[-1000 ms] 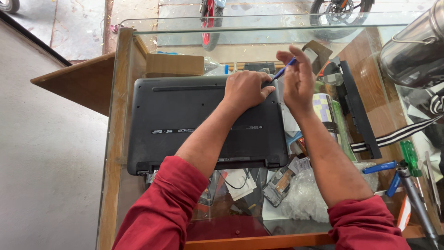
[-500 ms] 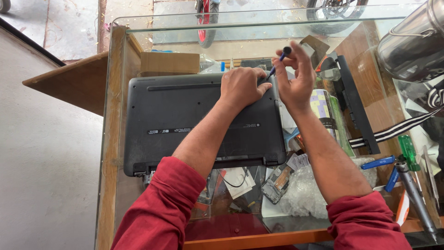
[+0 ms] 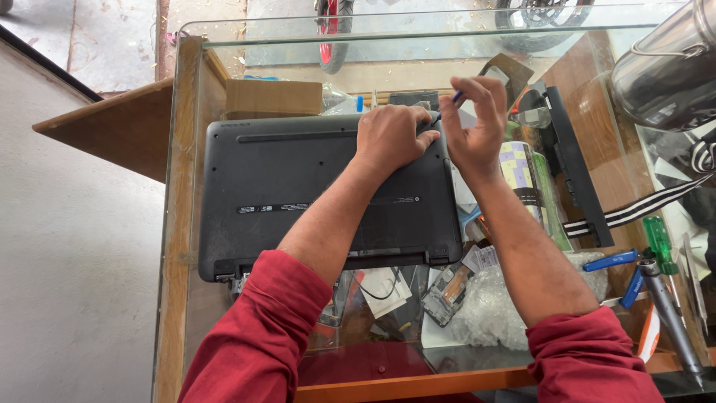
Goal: The person removes a laptop from a backpack and places it on a glass table. Using a screwdriver, the person unscrews multiple screws from the bottom cover of the laptop and removes the battery. The person then walks away from the table.
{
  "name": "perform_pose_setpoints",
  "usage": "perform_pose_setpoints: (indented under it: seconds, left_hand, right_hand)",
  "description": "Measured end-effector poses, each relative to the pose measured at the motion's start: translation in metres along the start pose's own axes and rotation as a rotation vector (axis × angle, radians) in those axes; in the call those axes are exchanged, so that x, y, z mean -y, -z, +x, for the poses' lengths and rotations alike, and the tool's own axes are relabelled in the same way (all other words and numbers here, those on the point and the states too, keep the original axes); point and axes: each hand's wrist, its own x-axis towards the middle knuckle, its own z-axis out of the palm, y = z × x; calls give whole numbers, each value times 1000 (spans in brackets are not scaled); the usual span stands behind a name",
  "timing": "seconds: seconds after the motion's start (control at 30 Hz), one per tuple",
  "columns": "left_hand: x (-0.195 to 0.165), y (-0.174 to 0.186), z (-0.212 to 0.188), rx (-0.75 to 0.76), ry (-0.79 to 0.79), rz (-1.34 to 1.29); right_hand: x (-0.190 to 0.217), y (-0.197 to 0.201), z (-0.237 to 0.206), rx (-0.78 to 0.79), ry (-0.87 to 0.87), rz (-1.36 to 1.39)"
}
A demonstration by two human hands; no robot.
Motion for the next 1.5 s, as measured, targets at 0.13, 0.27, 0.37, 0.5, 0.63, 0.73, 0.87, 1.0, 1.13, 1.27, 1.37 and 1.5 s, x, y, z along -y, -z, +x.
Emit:
perform_pose_setpoints:
  seconds: [0.13,0.27,0.37,0.5,0.63,0.73,0.87,1.0,1.13,1.27,1.37,1.5]
  left_hand:
    - [-1,1,-1,32,17,20]
    - [0,1,-1,37,23,34]
    - [0,-2,-1,7,6,32]
    - [-3,-6,2,-33,-9,-19]
    - [-9,-8,7,-66,-1,-40]
    - [-16,-10,10,-44,-9,38]
    - [-25,-17,17,-66,-135,264]
    - [-32,-26,20,-45,-196,426]
    - [-30,-25,16,-91,-202,476]
    - [-3,1,9,-196,221,-371]
    - [41,48,-7,-20,620,-1510]
    - [87,98,-46,-105,721,-1689]
  right_hand:
    - [-6,-1,-4,-23,-62,71]
    - [-14,-1,-10,-48,-62,150]
    - [-20,-1,-14,-74,-71,179]
    - [-26,-1,-17,-136,-47,174]
    - [-32,0,-14,-248,-124,393]
    - [-38,8,-11,-293,-157,366]
    - [-46,16,-11,-351,-186,416]
    - [-49,18,-10,-361,-203,416]
    - [-46,17,-9,-358,-191,443]
    - [-46,15,-11,-334,-166,438]
    - [-45,12,-15,-298,-153,411]
    - [-24,5,-12,-236,-111,461]
